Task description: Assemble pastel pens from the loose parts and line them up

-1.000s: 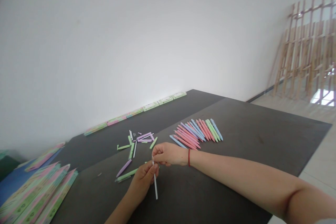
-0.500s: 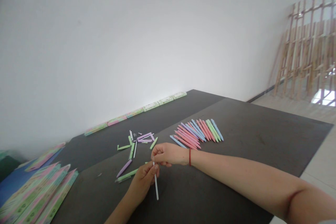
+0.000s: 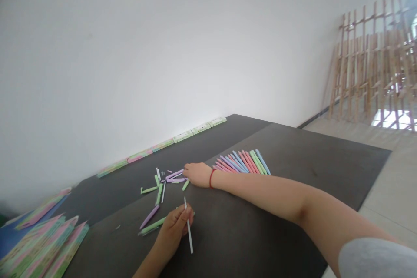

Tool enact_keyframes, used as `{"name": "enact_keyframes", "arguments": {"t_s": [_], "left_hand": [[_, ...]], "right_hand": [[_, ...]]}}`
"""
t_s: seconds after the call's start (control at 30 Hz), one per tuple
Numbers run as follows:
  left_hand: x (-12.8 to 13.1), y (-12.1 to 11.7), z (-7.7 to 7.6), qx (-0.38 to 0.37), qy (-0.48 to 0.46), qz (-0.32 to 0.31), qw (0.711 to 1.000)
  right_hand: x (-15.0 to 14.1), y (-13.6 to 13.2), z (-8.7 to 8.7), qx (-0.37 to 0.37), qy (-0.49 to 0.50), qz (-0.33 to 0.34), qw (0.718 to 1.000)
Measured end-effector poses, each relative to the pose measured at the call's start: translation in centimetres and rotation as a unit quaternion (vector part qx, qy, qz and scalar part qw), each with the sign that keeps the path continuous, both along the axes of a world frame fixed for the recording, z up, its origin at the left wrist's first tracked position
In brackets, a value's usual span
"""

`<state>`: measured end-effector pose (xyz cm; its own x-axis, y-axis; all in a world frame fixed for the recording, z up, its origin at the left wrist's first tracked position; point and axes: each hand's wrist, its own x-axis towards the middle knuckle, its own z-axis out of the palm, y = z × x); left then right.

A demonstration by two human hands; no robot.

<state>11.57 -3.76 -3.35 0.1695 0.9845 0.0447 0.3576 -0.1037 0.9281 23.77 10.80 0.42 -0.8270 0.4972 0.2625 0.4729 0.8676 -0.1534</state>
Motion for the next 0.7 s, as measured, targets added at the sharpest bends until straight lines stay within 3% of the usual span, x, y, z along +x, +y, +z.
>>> {"name": "enact_keyframes", "arguments": {"t_s": [0.23, 0.43, 0.53, 0.63, 0.7], "left_hand": [[0.0, 0.0, -0.2, 0.001, 0.004, 0.001, 1.000], [-0.1, 0.0, 0.3, 0.040, 0.041, 0.010, 0.998], [-0.1, 0.0, 0.8, 0.063, 0.068, 0.018, 0.995], [0.0, -0.2, 1.2, 0.064, 0.098, 0.019, 0.993], [0.0, -0.4, 1.6, 0.062, 0.132, 0.019, 0.989]], "right_hand": [[-2.1, 0.1, -0.6, 0.081, -0.071, 0.083, 0.991], [1.5, -2.2, 1.0, 0.077, -0.038, 0.066, 0.994], [4.7, -4.1, 1.1, -0.101, 0.082, 0.069, 0.989], [7.1, -5.2, 0.7, -0.330, 0.146, 0.072, 0.930], [7.8, -5.4, 0.5, -0.420, 0.183, 0.076, 0.886]]}}
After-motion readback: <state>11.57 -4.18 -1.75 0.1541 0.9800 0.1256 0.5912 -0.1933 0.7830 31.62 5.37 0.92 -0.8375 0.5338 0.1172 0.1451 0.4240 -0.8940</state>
